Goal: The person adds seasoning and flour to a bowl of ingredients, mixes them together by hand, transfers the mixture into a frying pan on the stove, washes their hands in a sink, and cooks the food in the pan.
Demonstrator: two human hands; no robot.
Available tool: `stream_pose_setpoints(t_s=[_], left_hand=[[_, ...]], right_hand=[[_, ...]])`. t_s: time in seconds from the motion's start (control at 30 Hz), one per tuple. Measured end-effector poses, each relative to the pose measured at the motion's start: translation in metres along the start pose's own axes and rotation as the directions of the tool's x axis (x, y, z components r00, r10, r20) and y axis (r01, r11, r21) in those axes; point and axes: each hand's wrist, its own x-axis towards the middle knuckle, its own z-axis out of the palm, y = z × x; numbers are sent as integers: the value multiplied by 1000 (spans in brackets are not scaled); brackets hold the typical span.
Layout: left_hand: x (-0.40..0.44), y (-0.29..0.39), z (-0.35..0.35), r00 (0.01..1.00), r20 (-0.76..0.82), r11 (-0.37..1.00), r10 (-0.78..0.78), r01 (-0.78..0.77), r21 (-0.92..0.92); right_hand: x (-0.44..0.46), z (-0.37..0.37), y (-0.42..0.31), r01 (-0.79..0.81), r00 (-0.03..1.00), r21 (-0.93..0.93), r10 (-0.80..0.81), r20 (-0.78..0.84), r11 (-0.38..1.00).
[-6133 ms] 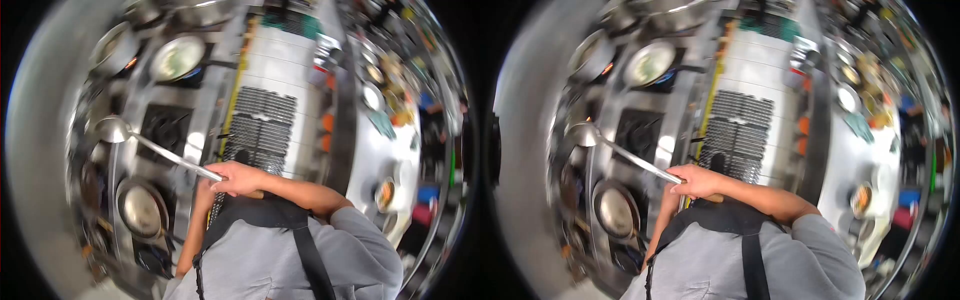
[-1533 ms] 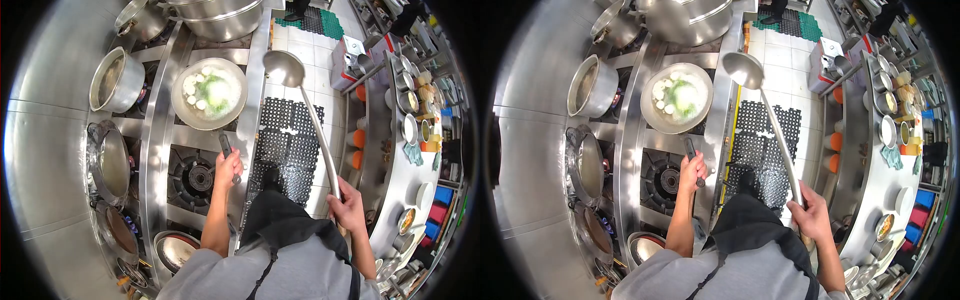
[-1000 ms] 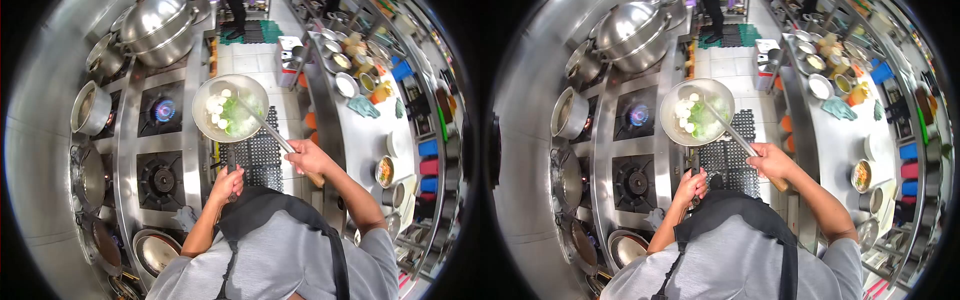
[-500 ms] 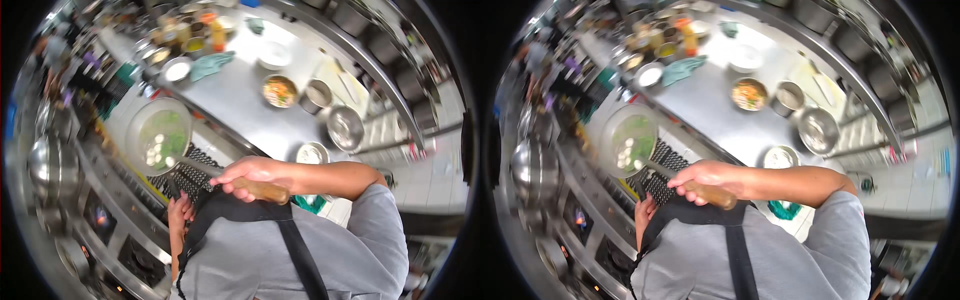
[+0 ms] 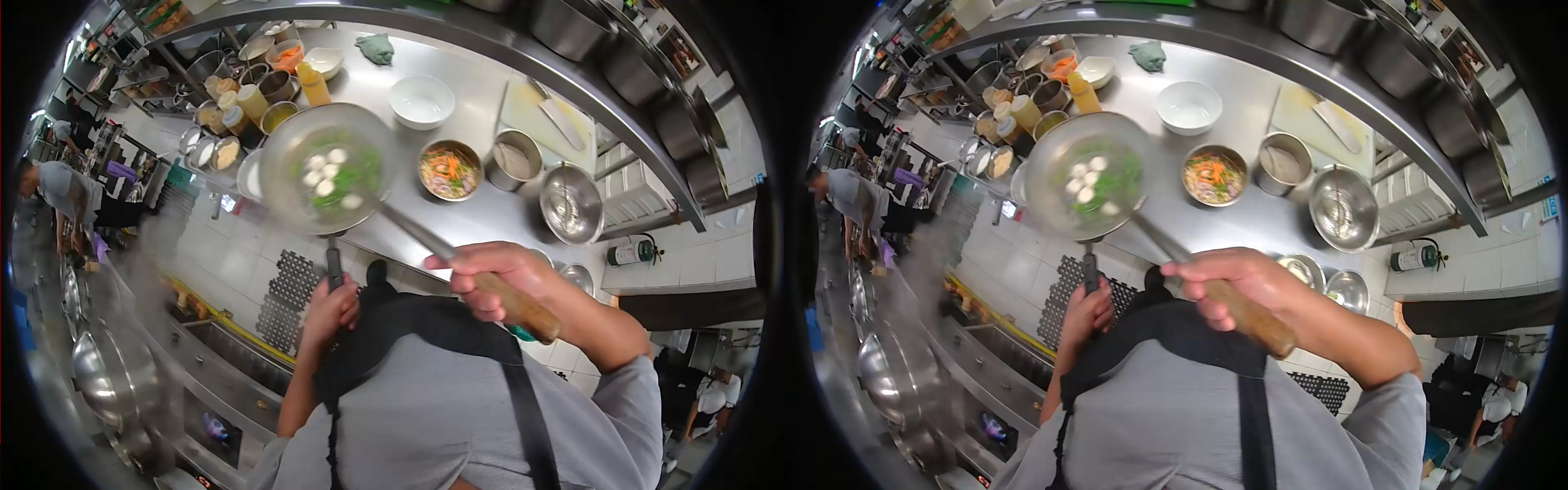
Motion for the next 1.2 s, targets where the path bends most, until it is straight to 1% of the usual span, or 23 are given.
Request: stream_pose_setpoints(t_s=[0.03, 0.13, 0.23, 0.37, 0.4, 0.43, 0.67, 0.83, 1.07, 1.17, 1.2], left_hand=[[18, 9, -6, 998, 59, 1000, -16, 15, 11], [60, 39, -9, 991, 125, 996, -48, 38, 80], [98, 65, -14, 977, 202, 992, -65, 41, 123], [133, 95, -10, 972, 212, 978, -100, 57, 200], [141, 99, -11, 969, 220, 977, -108, 63, 203], [148, 103, -12, 967, 226, 976, -115, 68, 207], [172, 113, -13, 966, 202, 971, -162, 120, 208], [166, 120, -14, 973, 148, 971, -179, 150, 188], [163, 124, -24, 981, 98, 969, -167, 145, 199], [166, 124, -25, 985, 69, 970, -160, 144, 196], [166, 125, -24, 986, 65, 970, -154, 139, 198]], right_hand=[[4, 4, -6, 39, 998, 49, -37, -48, 998], [18, 7, -23, 150, 985, 151, -135, -105, 977], [32, 5, -40, 205, 976, 236, -179, -126, 950], [45, 10, -64, 301, 951, 306, -260, -168, 903], [46, 6, -69, 300, 952, 265, -269, -148, 916], [46, 5, -76, 311, 948, 272, -279, -151, 911], [42, 0, -113, 381, 925, 366, -354, -142, 849], [41, -16, -133, 417, 909, 318, -387, -155, 851], [68, -71, -142, 393, 920, 330, -362, -152, 858], [88, -101, -136, 376, 926, 318, -336, -174, 870], [96, -108, -133, 379, 924, 288, -339, -179, 880]])
